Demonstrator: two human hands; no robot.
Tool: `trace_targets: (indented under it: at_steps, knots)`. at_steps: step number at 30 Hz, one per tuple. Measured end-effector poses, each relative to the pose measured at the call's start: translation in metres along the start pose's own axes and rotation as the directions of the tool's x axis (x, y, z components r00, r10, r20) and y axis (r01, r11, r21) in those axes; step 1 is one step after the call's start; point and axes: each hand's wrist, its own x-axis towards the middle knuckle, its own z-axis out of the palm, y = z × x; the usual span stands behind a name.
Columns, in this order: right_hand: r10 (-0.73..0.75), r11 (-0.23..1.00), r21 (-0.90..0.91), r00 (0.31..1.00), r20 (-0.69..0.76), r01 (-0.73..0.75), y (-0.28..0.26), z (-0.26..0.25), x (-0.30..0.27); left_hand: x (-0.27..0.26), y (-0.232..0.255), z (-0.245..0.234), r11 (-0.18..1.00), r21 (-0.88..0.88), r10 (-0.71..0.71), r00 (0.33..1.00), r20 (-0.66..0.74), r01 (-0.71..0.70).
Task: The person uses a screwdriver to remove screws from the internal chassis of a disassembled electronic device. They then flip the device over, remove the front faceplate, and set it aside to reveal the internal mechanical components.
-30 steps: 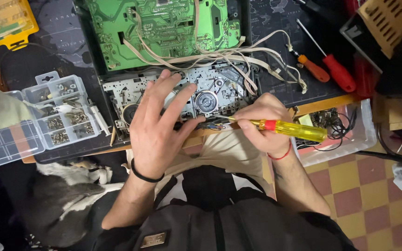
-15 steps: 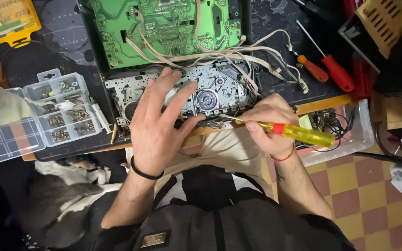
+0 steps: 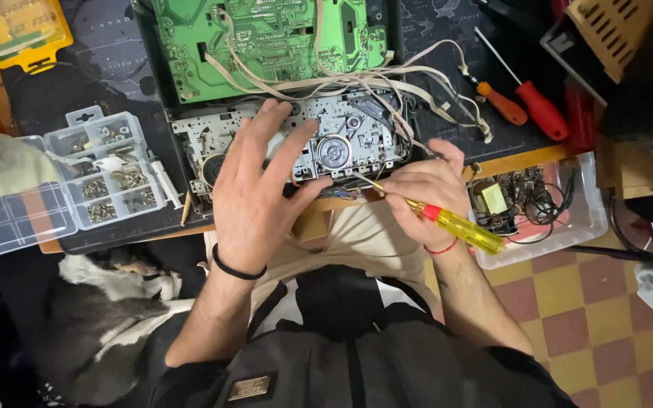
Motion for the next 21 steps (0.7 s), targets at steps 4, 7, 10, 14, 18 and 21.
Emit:
trace_targets:
  at_steps: [4,7,10,14,18,21]
  knots:
    - [0.010,1.000,-0.001,1.000,-0.007,-0.010,-0.001,0.001,-0.002,-0.001,0.000,0.002,1.000,0.004,-0.003,1.000,-0.007,0.003]
    - [-0.018,1.000,-0.001,0.999,-0.039,0.018,0.000,0.003,-0.006,-0.001,-0.001,0.002,1.000,0.007,-0.010,1.000,-0.004,0.010]
    - [0.034,0.999,-0.001,0.998,-0.049,-0.035,-0.002,0.001,-0.007,-0.002,-0.001,0.003,1.000,0.013,-0.007,1.000,-0.003,0.007]
    - [0.066,0.997,-0.031,0.998,-0.024,-0.067,-0.008,-0.005,0.002,-0.003,-0.002,0.004,1.000,0.016,-0.002,1.000,-0.007,0.002]
    - [-0.073,0.983,-0.166,0.997,0.040,0.079,-0.014,-0.004,0.006,-0.004,-0.002,0.005,0.999,0.032,-0.005,1.000,0.003,0.005]
    - [-0.142,0.935,-0.301,0.976,0.168,0.188,-0.021,-0.006,0.007,-0.005,-0.003,0.006,1.000,0.013,-0.003,1.000,0.007,0.003]
